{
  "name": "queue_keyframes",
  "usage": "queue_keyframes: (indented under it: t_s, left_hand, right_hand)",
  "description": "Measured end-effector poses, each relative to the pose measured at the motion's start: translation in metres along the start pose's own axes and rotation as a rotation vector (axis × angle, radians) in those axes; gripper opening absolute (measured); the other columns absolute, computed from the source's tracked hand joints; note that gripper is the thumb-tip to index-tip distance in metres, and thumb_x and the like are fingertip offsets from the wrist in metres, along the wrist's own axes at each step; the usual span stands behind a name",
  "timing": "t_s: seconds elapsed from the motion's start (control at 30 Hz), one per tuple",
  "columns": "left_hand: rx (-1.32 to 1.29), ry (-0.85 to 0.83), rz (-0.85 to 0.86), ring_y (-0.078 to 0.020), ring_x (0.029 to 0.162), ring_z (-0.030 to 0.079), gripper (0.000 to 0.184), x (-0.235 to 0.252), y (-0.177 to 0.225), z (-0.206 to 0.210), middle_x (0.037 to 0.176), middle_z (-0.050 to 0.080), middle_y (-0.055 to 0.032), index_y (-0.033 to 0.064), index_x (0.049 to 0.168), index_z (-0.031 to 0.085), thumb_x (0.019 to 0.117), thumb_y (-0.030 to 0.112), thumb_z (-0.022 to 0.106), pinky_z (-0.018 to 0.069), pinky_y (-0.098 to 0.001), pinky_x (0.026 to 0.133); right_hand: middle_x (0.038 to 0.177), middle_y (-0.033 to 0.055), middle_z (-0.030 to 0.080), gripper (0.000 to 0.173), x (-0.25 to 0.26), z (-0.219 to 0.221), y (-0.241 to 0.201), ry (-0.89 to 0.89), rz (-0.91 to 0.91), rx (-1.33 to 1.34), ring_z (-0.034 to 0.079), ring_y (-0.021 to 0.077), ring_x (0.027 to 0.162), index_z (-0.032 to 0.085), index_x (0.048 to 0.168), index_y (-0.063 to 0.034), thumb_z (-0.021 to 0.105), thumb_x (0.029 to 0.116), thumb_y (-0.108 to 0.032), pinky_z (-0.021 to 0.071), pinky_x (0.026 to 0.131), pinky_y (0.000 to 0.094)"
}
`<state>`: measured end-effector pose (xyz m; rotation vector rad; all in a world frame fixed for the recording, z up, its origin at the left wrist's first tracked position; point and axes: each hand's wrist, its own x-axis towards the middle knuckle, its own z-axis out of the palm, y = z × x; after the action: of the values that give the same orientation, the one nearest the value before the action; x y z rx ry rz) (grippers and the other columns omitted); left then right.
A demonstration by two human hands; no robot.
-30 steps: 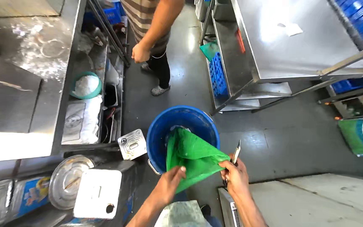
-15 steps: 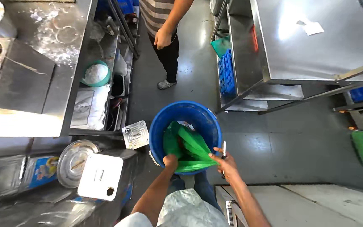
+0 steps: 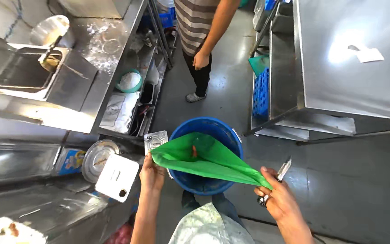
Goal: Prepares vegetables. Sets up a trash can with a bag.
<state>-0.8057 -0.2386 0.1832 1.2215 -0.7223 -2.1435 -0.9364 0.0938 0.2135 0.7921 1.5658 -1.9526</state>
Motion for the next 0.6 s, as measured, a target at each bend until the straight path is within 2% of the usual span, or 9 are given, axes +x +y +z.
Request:
queue_keyframes:
  t_s: [0.07,0.13,0.2,0.23,0.27,0.3,0.4,0.5,0.6]
  left_hand:
    - [0.033,-0.031,-0.148,-0.0233,0.089,0.072,0.042,-0.009,-0.014,-0.014,0.100,0.072,-0.0133,0.0043,0.123,0.060,0.1121,0.036,0.034,0.0620,-0.0437,0.077]
    - [0.068,-0.004,-0.255,-0.0257,0.092,0.071,0.048,-0.008,-0.037,-0.032,0.102,0.071,-0.0160,0.0028,0.125,0.059,0.1113,0.041,0.034,0.0609,-0.0473,0.080]
    - [0.110,0.022,-0.330,-0.0265,0.093,0.072,0.047,-0.009,-0.055,-0.053,0.103,0.071,-0.0173,0.0014,0.126,0.058,0.1108,0.040,0.037,0.0610,-0.0479,0.082]
    - [0.146,0.040,-0.342,-0.0264,0.094,0.072,0.042,-0.010,-0.062,-0.063,0.105,0.071,-0.0178,0.0001,0.127,0.059,0.1106,0.034,0.040,0.0613,-0.0472,0.082]
    - [0.204,0.042,-0.349,-0.0259,0.096,0.072,0.037,-0.015,-0.067,-0.076,0.108,0.071,-0.0177,0.0001,0.130,0.058,0.1100,0.027,0.043,0.0610,-0.0456,0.084]
    - [0.287,0.024,-0.357,-0.0256,0.101,0.071,0.036,-0.020,-0.066,-0.090,0.115,0.071,-0.0178,0.0003,0.137,0.056,0.1091,0.020,0.045,0.0601,-0.0442,0.086]
    - [0.599,0.006,-0.360,-0.0262,0.098,0.072,0.035,-0.019,-0.056,-0.102,0.115,0.072,-0.0185,-0.0016,0.134,0.062,0.1008,0.009,0.063,0.0614,-0.0426,0.083]
    - [1.097,-0.003,-0.279,-0.0192,0.096,0.073,0.025,-0.021,-0.046,-0.108,0.110,0.075,-0.0101,0.0055,0.119,0.074,0.0962,0.014,0.071,0.0616,-0.0391,0.084]
    - [1.596,0.027,-0.184,-0.0202,0.093,0.071,0.023,-0.022,-0.035,-0.106,0.098,0.076,-0.0071,0.0121,0.108,0.078,0.0988,0.030,0.069,0.0567,-0.0476,0.089]
  right_hand:
    - [0.075,0.0051,0.063,0.016,0.023,-0.036,0.039,0.069,0.164,-0.050,0.048,0.0084,0.045,0.059,0.111,-0.0076,0.058,0.1053,-0.022,0.0417,0.039,0.0232]
    - [0.075,0.0041,0.059,0.018,0.052,-0.073,0.093,0.185,0.215,-0.351,0.042,0.0088,0.045,0.064,0.112,-0.0053,0.064,0.1012,-0.020,0.0387,0.040,0.0260]
    - [0.084,0.0093,0.064,0.025,0.070,-0.084,0.121,0.265,0.039,-0.627,0.049,0.0129,0.054,0.070,0.111,-0.0025,0.075,0.0937,-0.019,0.0423,0.046,0.0312]
    - [0.093,0.0115,0.069,0.031,0.074,-0.076,0.119,0.248,-0.096,-0.770,0.059,0.0161,0.067,0.070,0.114,-0.0024,0.078,0.0915,-0.022,0.0505,0.058,0.0357]
    - [0.106,0.0153,0.071,0.038,0.070,-0.062,0.112,0.198,-0.226,-0.921,0.068,0.0241,0.089,0.069,0.118,-0.0016,0.078,0.0912,-0.026,0.0579,0.078,0.0456]
    - [0.117,0.0208,0.068,0.041,0.068,-0.043,0.109,0.143,-0.356,-1.045,0.068,0.0342,0.101,0.069,0.120,0.0005,0.077,0.0912,-0.027,0.0564,0.086,0.0551]
    - [0.127,0.0193,0.065,0.034,0.096,0.025,0.114,-0.026,-0.555,-1.352,0.070,0.0393,0.099,0.072,0.117,-0.0069,0.078,0.0901,-0.027,0.0585,0.079,0.0609]
    - [0.121,0.0119,0.069,0.038,0.151,0.059,0.160,-0.339,-0.390,-1.603,0.070,0.0341,0.098,0.073,0.118,-0.0149,0.081,0.0874,-0.037,0.0580,0.080,0.0591]
    - [0.119,0.0118,0.069,0.057,0.193,0.056,0.216,-0.520,-0.167,-1.778,0.068,0.0332,0.105,0.072,0.117,-0.0163,0.077,0.0821,-0.061,0.0563,0.085,0.0582]
